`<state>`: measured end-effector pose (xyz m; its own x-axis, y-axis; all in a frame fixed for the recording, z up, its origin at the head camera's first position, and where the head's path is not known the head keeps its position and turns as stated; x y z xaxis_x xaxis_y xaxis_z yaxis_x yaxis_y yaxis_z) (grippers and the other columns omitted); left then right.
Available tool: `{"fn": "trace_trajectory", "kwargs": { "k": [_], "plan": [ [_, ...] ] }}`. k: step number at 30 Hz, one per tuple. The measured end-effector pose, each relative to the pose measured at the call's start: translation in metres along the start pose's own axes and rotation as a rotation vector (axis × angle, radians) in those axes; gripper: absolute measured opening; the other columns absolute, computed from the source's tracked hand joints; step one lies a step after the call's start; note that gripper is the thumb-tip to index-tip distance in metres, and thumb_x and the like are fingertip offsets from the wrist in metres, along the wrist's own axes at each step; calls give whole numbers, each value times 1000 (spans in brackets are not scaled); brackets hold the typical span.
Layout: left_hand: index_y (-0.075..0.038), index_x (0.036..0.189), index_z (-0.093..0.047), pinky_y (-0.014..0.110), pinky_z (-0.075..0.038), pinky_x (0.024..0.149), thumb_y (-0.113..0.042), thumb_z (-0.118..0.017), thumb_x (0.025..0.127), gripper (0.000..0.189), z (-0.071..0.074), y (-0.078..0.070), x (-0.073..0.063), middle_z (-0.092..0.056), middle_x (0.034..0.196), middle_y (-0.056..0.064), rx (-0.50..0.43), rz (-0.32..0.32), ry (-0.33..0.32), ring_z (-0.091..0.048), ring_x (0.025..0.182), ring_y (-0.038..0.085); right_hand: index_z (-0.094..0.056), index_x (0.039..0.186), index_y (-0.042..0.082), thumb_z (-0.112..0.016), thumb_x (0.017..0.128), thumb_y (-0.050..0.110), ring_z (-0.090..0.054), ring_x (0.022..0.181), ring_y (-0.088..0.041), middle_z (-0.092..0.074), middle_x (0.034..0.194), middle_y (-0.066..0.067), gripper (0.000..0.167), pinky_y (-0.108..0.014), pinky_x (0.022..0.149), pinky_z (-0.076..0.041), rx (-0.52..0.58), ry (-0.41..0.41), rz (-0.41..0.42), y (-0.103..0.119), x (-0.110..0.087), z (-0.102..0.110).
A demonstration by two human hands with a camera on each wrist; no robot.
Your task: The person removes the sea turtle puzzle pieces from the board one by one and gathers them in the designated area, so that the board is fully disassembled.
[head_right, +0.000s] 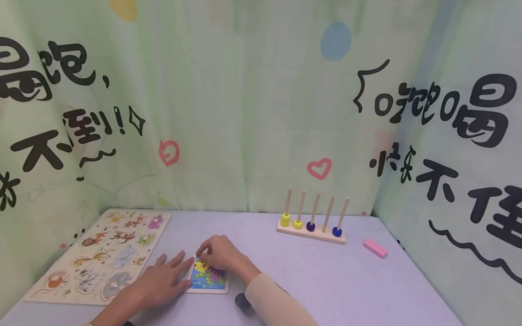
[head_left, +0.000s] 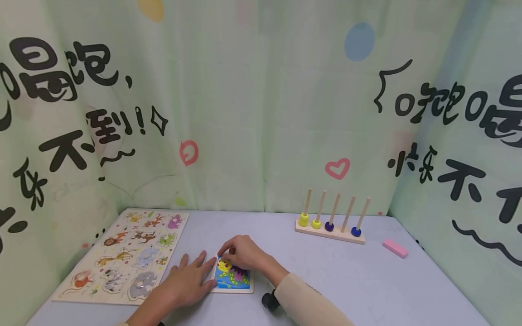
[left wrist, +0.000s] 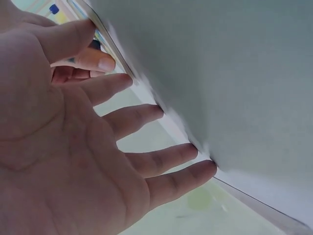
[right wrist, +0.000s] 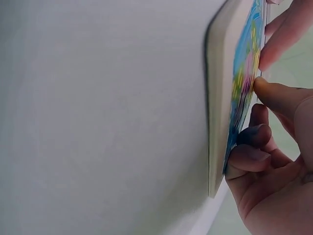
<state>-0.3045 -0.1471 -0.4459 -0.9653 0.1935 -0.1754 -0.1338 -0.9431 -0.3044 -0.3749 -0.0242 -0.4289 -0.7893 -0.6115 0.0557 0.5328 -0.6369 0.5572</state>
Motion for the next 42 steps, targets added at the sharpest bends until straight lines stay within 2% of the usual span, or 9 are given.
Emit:
{"fn": "trace_trajectory", "kwargs": {
  "k": [7, 16, 22, 28, 42],
  "plan": [
    [-19, 150, -61, 81, -37, 111, -43, -70, 100, 56, 1, -5, 0, -51, 163, 16, 44, 6, -30, -41, 146, 62, -84, 110, 15, -75, 99, 14, -51, 73, -1, -78, 97, 0, 14, -16, 68, -45, 4, 3, -20, -1, 2, -2],
    [-21, 144, -68, 77, -44, 107, -41, -74, 97, 51, 3, -8, 0, -57, 158, 15, 48, 14, -52, -52, 138, 54, -84, 106, 14, -76, 98, 13, -55, 75, -2, -80, 100, -2, 12, -17, 70, -48, 28, 14, -19, -1, 2, -1],
    [-20, 139, -72, 74, -49, 103, -38, -77, 96, 46, 7, -9, 0, -62, 153, 16, 41, -5, -90, -57, 133, 51, -84, 102, 14, -75, 98, 12, -56, 72, -3, -78, 93, 0, 10, -18, 69, -48, 69, 25, -40, -4, 3, 0],
    [-21, 134, -75, 75, -48, 105, -34, -79, 95, 42, 9, -10, -2, -63, 151, 17, 20, -12, -106, -55, 136, 58, -83, 100, 14, -74, 98, 12, -55, 69, -3, -74, 86, 2, 9, -18, 66, -46, 78, 32, -51, -5, 4, 0],
    [-25, 133, -76, 78, -42, 109, -29, -78, 95, 38, 4, -9, -2, -61, 153, 20, -25, 2, -80, -48, 140, 64, -83, 98, 12, -77, 96, 12, -56, 72, -6, -76, 90, -3, 6, -19, 68, -46, 111, 25, -45, -4, 6, -2]
  ]
}}
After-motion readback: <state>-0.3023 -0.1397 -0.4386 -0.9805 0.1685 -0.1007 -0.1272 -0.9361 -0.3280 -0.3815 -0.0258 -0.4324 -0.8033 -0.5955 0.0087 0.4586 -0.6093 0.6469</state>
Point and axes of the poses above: each hand's wrist, its own x-axis towards the middle knuckle, its own z-axis out of the back of the hand, y = z × x, the point moved 8 cm from there along x, towards the middle knuckle
